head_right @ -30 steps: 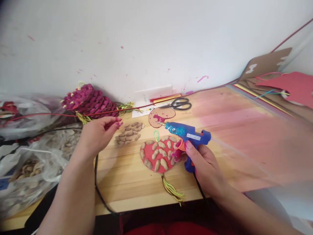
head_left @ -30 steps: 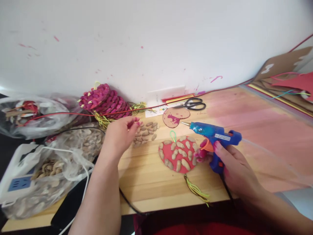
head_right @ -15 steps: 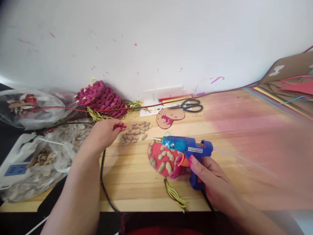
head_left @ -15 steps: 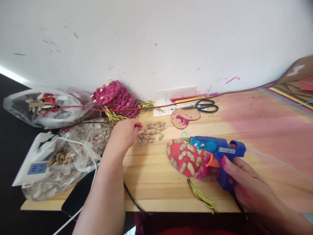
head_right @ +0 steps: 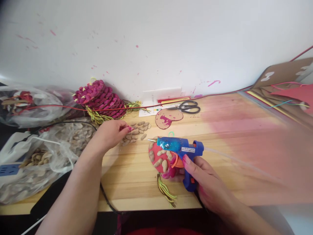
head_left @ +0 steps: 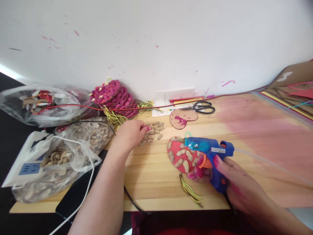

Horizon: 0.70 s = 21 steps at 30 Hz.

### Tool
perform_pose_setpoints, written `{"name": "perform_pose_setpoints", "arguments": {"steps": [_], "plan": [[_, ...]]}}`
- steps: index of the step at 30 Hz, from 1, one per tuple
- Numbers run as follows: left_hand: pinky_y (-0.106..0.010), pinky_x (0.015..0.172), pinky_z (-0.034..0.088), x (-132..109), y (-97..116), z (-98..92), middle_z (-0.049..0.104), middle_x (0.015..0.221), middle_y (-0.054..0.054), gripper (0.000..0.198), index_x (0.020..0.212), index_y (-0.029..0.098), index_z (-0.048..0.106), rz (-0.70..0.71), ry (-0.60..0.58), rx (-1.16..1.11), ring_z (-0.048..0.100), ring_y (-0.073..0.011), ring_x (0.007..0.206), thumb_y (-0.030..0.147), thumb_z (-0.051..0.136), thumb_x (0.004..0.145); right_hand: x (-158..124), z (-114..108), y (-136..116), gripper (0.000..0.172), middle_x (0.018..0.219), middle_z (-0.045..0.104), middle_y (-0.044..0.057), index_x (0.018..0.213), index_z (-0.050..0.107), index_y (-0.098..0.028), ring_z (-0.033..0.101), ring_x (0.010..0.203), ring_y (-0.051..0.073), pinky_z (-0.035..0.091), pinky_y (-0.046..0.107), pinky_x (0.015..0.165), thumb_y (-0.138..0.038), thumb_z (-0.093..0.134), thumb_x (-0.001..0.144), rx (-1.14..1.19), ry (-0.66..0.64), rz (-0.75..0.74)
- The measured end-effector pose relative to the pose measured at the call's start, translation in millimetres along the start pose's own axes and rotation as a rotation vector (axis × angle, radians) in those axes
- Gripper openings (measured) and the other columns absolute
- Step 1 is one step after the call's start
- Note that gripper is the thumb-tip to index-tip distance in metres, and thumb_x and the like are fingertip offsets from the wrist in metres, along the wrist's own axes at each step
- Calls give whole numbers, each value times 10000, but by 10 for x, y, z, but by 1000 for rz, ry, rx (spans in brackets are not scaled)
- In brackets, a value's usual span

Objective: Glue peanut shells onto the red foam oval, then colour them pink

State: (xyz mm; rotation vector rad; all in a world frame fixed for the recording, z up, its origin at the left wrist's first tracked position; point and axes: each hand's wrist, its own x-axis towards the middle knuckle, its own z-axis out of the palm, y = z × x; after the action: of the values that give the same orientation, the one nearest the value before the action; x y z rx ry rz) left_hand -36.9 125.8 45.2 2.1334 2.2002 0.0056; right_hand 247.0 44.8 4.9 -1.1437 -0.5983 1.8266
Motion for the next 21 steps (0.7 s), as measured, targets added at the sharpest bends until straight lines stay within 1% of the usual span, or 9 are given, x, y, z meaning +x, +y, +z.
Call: {"name": "perform_pose_setpoints", "arguments": {"steps": [3,6,7,9,11,13,16,19,21], "plan": [[-333,687,410,8,49,53,752,844,-90,349,803,202,726,98,5,-29,667,-252,806,351,434,923,-25,46,-89,378,558,688,2,687,706,-217,709,539,213,639,343,615,-461,944,524,32,63,-25],[-311,775,438,12,74,91,770,1008,-67,315,960,220,750,178,38,-141,678,-234,929,252,444,889,-24,54,-194,464,623,734,28,728,735,-225,745,627,263,653,376,659,-488,965,422,58,171,-121],[-310,780,440,10,75,90,770,1016,-64,317,979,222,750,175,55,-153,678,-233,933,251,449,882,-13,40,-221,493,653,749,33,740,743,-228,752,646,272,657,380,664,-496,968,393,60,210,-152],[-319,728,435,2,71,64,768,913,-73,315,911,213,751,124,75,-125,674,-240,844,307,451,890,24,-13,-253,543,725,775,39,788,759,-236,760,673,279,662,383,672,-515,966,371,57,270,-211],[-326,661,415,-10,63,23,738,766,-75,372,798,211,737,49,70,-86,648,-240,724,394,431,906,64,-82,-253,557,787,790,40,845,768,-241,766,697,279,665,386,686,-528,957,407,45,283,-244],[-324,650,412,-19,60,-8,723,723,-68,424,776,219,735,14,55,-90,636,-233,684,435,397,917,92,-137,-231,531,832,798,44,867,764,-240,772,728,282,666,395,712,-533,942,462,41,259,-247],[-321,680,424,-22,75,-3,737,765,-69,434,799,222,736,66,29,-116,645,-232,718,399,358,918,100,-164,-191,498,874,805,51,868,752,-236,778,777,294,661,410,751,-526,930,505,49,228,-235],[-327,679,418,-15,100,29,740,791,-80,396,769,216,712,123,12,-120,642,-234,728,343,360,898,83,-151,-170,483,866,808,44,876,743,-233,780,807,301,656,410,763,-518,923,530,55,211,-242],[-326,673,412,-14,112,35,740,796,-74,371,767,223,707,120,28,-125,639,-230,723,326,373,891,65,-144,-169,428,867,809,35,894,740,-232,781,831,292,650,390,776,-493,902,597,56,196,-241]]}}
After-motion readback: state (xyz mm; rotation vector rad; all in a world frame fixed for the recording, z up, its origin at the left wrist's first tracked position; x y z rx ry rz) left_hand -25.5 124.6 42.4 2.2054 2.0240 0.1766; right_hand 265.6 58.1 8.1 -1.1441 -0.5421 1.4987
